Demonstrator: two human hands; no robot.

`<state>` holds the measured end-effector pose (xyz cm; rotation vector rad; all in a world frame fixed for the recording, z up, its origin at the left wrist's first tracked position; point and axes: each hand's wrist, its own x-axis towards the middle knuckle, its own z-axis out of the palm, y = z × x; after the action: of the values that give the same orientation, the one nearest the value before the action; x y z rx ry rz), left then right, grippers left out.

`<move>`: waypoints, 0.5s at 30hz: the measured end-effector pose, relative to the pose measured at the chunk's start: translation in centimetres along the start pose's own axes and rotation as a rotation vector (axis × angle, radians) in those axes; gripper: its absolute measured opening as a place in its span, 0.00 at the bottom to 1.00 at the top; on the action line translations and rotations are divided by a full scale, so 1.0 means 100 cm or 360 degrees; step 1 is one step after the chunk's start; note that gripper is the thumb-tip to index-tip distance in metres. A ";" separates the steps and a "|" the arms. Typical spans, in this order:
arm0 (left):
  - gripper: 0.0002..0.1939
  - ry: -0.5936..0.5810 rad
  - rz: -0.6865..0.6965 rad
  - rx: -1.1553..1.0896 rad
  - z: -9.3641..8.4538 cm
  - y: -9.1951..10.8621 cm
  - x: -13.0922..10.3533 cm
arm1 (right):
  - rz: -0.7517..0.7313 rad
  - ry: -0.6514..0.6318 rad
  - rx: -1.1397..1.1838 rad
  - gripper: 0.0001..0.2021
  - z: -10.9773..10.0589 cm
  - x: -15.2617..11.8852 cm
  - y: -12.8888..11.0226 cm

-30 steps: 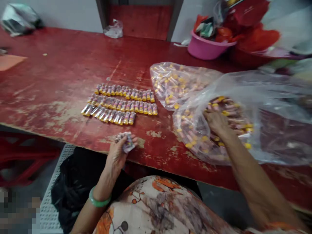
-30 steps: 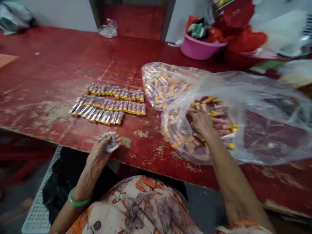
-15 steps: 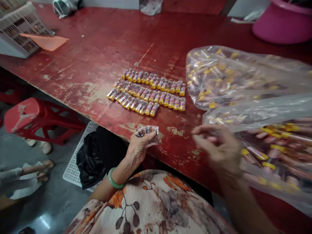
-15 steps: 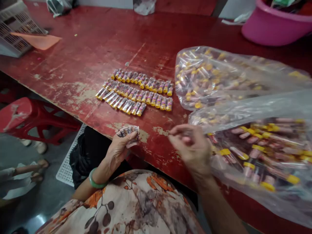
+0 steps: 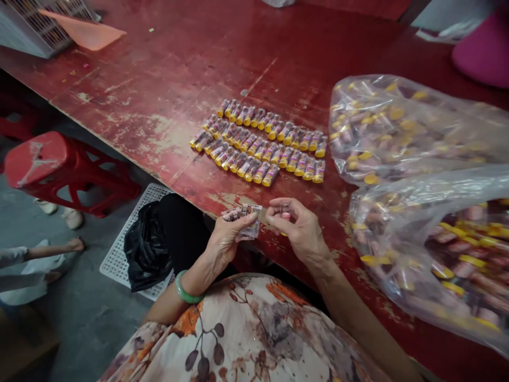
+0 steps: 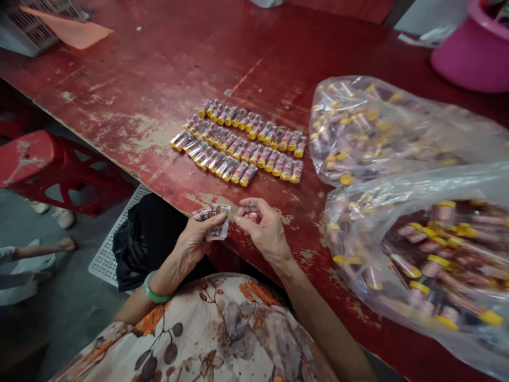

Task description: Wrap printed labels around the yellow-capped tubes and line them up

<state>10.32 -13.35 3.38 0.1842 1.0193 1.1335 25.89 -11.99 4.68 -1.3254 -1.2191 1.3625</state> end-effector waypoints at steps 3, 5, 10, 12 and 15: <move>0.17 0.0095 0.0081 -0.0100 -0.001 0.001 0.000 | -0.0080 -0.0163 -0.0186 0.17 -0.009 -0.011 -0.002; 0.17 0.0112 0.0099 -0.0126 0.000 0.000 -0.001 | -0.0110 -0.0122 -0.0274 0.15 -0.009 -0.017 -0.002; 0.16 -0.0032 0.0065 -0.0088 0.005 -0.006 -0.008 | -0.0047 0.0144 0.0024 0.18 0.016 -0.017 0.006; 0.15 -0.0058 0.0049 -0.0068 0.005 -0.005 -0.012 | 0.0022 0.0191 0.0173 0.16 0.025 -0.011 0.007; 0.17 -0.0014 0.0043 -0.0026 0.001 -0.001 -0.017 | 0.0074 0.0120 0.0185 0.15 0.027 -0.003 0.004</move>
<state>10.35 -14.71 4.35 0.1900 1.0022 1.1642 23.25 -12.53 4.18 -1.3185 -1.0486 1.3823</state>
